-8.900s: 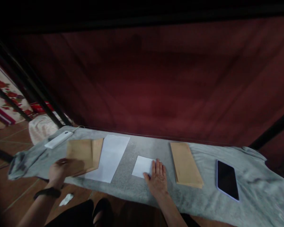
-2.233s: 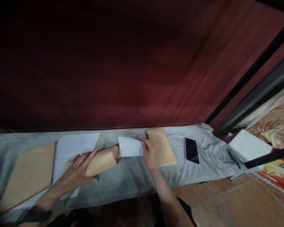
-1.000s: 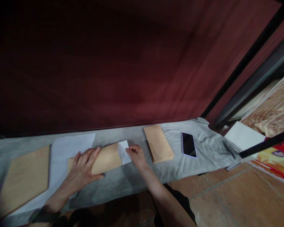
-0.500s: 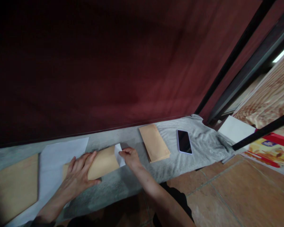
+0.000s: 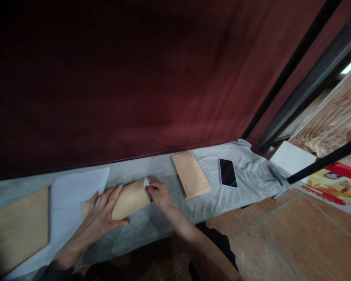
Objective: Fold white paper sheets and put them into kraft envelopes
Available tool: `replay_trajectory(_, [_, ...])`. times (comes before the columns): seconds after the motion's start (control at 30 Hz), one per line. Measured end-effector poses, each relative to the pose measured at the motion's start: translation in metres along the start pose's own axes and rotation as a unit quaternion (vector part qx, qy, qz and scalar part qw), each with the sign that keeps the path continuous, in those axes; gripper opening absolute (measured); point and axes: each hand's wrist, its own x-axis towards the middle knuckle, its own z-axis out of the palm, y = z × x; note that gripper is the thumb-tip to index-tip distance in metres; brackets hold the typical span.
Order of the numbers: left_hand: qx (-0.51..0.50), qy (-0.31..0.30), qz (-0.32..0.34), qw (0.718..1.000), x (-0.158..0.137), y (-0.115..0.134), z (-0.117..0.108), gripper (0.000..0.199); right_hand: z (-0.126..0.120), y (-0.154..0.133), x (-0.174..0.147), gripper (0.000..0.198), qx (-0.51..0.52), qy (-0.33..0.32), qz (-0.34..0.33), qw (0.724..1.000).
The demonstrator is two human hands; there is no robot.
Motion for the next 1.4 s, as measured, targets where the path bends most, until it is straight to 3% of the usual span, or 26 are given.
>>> replay_trajectory(0.33, [0.018, 0.028, 0.021, 0.999, -0.003, -0.004, -0.004, 0.113, -0.032, -0.006, -0.001, 0.029, -0.092, -0.039, 0.002, 0.995])
replay_trajectory(0.67, [-0.005, -0.017, 0.003, 1.0, -0.003, 0.004, 0.003, 0.12, -0.006, -0.004, -0.009, 0.029, -0.089, -0.037, 0.055, 0.994])
replay_trajectory(1.07, [-0.018, -0.025, 0.004, 1.0, -0.001, 0.003, 0.002, 0.115, -0.01, 0.0, -0.007, 0.018, -0.141, -0.059, 0.092, 0.984])
replay_trajectory(1.27, [-0.028, -0.031, 0.005, 0.999, -0.001, -0.001, 0.005, 0.115, -0.011, -0.006, -0.011, 0.014, -0.146, -0.062, 0.062, 0.985])
replay_trajectory(1.4, [-0.027, -0.028, 0.01, 0.999, -0.002, -0.001, 0.006, 0.115, -0.01, -0.004, -0.013, 0.014, -0.163, 0.005, -0.004, 0.987])
